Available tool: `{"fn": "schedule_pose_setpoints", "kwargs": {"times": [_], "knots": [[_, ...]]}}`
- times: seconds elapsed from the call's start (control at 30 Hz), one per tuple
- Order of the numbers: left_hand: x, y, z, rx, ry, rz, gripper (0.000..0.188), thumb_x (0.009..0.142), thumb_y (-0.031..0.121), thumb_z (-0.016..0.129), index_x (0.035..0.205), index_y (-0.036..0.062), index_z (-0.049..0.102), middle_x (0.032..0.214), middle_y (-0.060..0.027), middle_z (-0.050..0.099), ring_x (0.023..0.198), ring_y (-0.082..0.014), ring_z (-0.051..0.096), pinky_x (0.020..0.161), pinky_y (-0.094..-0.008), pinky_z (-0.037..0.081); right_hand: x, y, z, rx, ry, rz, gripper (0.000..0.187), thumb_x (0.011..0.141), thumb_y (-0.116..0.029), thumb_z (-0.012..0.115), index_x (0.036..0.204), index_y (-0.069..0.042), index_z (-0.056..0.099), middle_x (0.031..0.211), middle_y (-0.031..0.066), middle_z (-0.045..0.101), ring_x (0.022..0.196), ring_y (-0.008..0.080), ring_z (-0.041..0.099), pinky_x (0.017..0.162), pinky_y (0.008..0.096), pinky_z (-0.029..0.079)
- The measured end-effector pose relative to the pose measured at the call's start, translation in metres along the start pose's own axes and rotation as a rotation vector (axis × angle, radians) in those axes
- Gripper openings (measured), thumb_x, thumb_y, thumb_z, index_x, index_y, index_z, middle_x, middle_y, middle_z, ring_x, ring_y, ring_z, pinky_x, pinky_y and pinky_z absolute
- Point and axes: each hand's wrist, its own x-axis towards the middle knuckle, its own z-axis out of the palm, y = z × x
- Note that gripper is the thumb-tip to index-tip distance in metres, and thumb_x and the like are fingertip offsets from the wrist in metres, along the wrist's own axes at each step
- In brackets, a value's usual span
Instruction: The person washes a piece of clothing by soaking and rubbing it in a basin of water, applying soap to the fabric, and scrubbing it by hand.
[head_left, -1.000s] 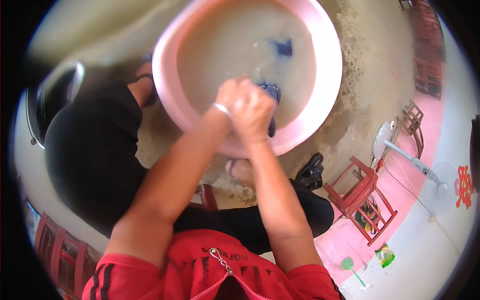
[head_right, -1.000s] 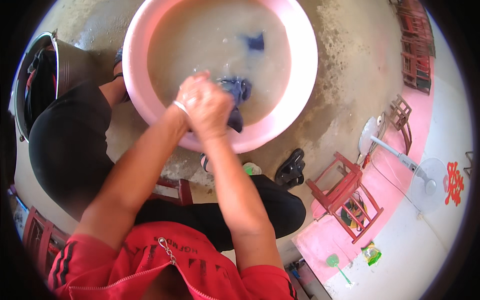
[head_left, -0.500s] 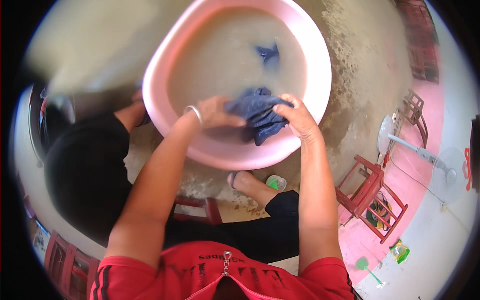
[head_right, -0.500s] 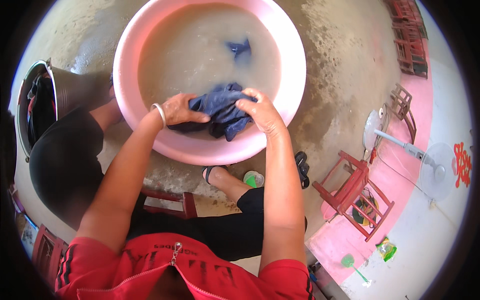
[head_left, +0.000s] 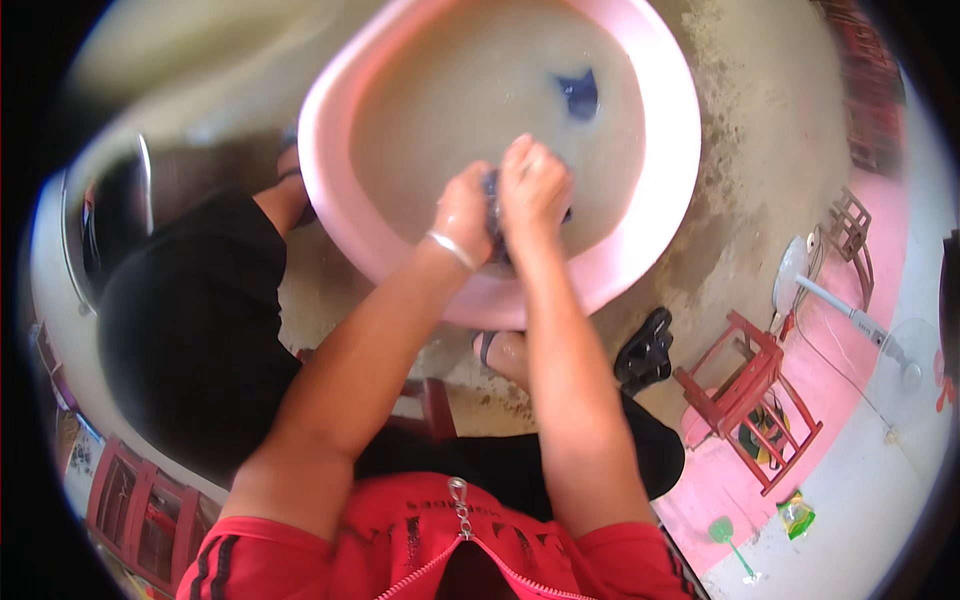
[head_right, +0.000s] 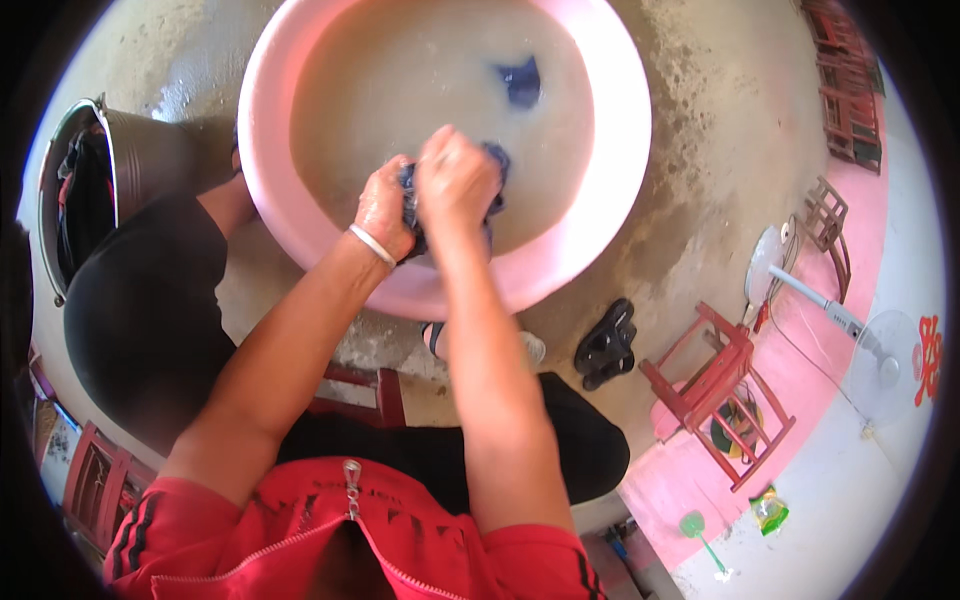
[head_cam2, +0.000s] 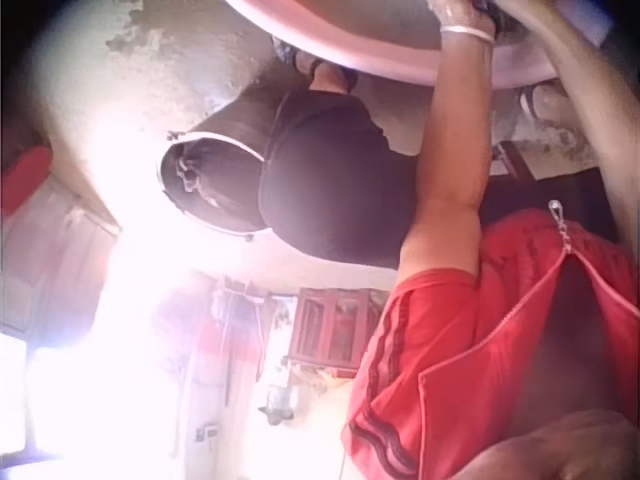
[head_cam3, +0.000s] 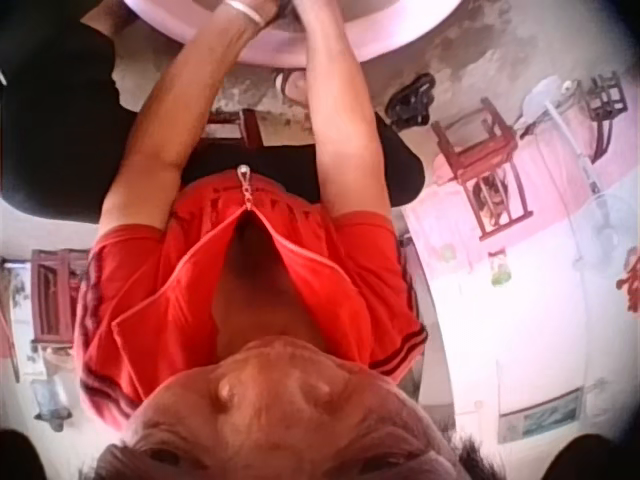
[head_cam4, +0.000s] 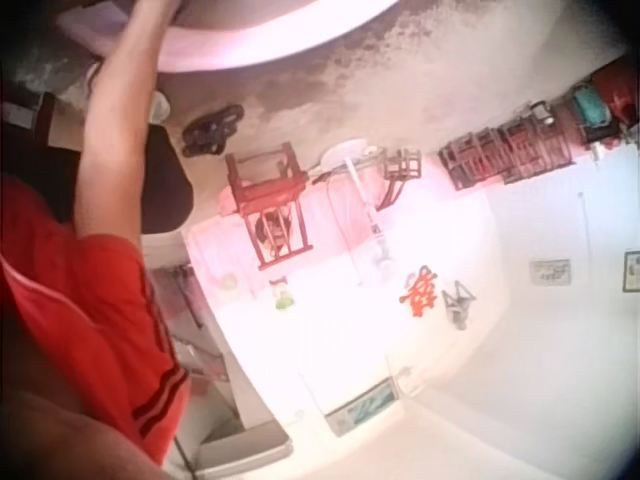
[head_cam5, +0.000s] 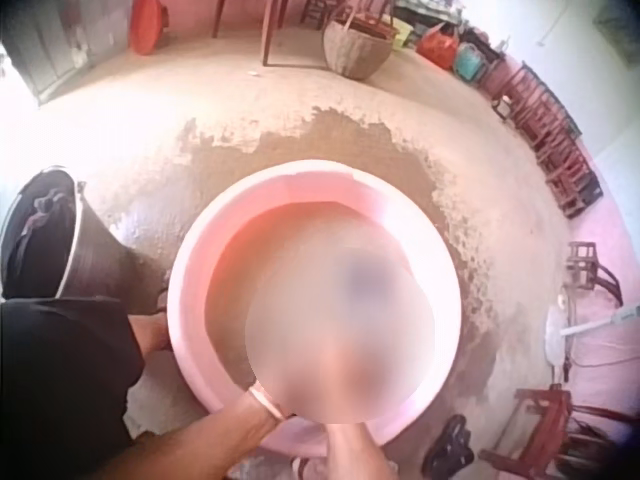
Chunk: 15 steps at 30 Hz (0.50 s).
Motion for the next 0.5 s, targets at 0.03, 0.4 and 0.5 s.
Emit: {"fn": "schedule_pose_setpoints", "kwargs": {"times": [0.03,0.4,0.5], "knots": [[-0.030,0.007,0.020,-0.061,0.046,-0.129,0.017,0.091,0.018,0.048,0.077,0.0136,0.057,0.062,0.0010,0.051,0.054,-0.0145,0.051,0.052,-0.0320,0.044,0.008,0.015,-0.006,0.024,-0.025,0.134,0.027,0.086,-0.023,0.058,0.066,-0.005,0.059,0.065,0.0189,0.060,0.059,0.0387,0.060,0.054,0.0444,0.047],[-0.028,0.049,0.006,0.066,-0.119,-0.450,0.027,0.088,0.030,0.052,0.080,0.0069,0.063,0.075,-0.0095,0.066,0.062,-0.0239,0.064,0.062,-0.0392,0.056,0.022,0.022,0.004,-0.050,-0.189,0.207,0.049,0.093,-0.041,0.047,0.076,0.002,0.063,0.077,0.0266,0.063,0.076,0.0438,0.061,0.071,0.0488,0.047],[0.004,0.079,-0.034,0.023,-0.192,-0.408,0.033,0.088,0.035,0.058,0.090,0.0038,0.067,0.088,-0.0147,0.070,0.075,-0.0261,0.068,0.073,-0.0393,0.057,0.032,0.009,-0.029,0.185,-0.791,0.500,0.069,0.090,-0.058,0.053,0.107,0.008,0.063,0.112,0.0229,0.064,0.110,0.0263,0.057,0.098,0.0352,0.040]]}}
